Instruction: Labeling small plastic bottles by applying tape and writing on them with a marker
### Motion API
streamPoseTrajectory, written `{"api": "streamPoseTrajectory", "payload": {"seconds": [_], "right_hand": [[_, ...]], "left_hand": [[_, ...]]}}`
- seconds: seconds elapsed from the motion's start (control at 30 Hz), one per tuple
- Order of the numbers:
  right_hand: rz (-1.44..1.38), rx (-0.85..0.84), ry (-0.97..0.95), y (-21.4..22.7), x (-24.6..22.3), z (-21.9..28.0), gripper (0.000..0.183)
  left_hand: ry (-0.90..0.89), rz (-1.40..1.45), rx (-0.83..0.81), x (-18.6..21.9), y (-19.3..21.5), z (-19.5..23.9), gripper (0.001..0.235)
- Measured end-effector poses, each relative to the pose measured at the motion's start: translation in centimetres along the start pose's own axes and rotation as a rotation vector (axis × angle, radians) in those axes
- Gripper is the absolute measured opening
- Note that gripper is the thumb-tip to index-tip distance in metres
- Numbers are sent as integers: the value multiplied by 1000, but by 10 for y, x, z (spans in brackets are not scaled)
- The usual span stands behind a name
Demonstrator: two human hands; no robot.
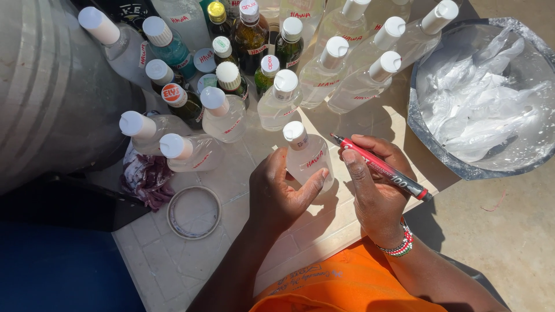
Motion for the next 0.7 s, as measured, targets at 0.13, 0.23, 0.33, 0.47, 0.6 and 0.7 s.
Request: {"api": "streamPoseTrajectory", "payload": {"seconds": [0.13, 0.23, 0.33, 0.47, 0.6, 0.7], "right_hand": [[-7, -10, 29, 1, -10, -3, 25], [-22, -31, 39, 1, -16, -4, 24], [-24, -44, 48, 2, -21, -3, 23], [-34, -41, 99, -1, -27, -6, 21], [-33, -33, 128, 2, -30, -12, 20], [3, 22, 164, 11, -31, -17, 21]], "left_hand": [[-207, -245, 24, 16, 8, -4, 50], [-320, -415, 100, 30, 20, -6, 52], [-395, -521, 182, 37, 31, -6, 50], [-418, -606, 300, 43, 41, -4, 47], [-412, -614, 337, 51, 44, -3, 49], [-421, -634, 337, 58, 44, 2, 52]]}}
Point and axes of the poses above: each hand's wrist, its own z-axis away from the middle knuckle, its own y-axis out of the back of the hand, x = y × z, the point moved 8 cm from there along -z, towards the middle knuckle, and after that the axes turned 13 degrees about z, right-handed, at the moved point
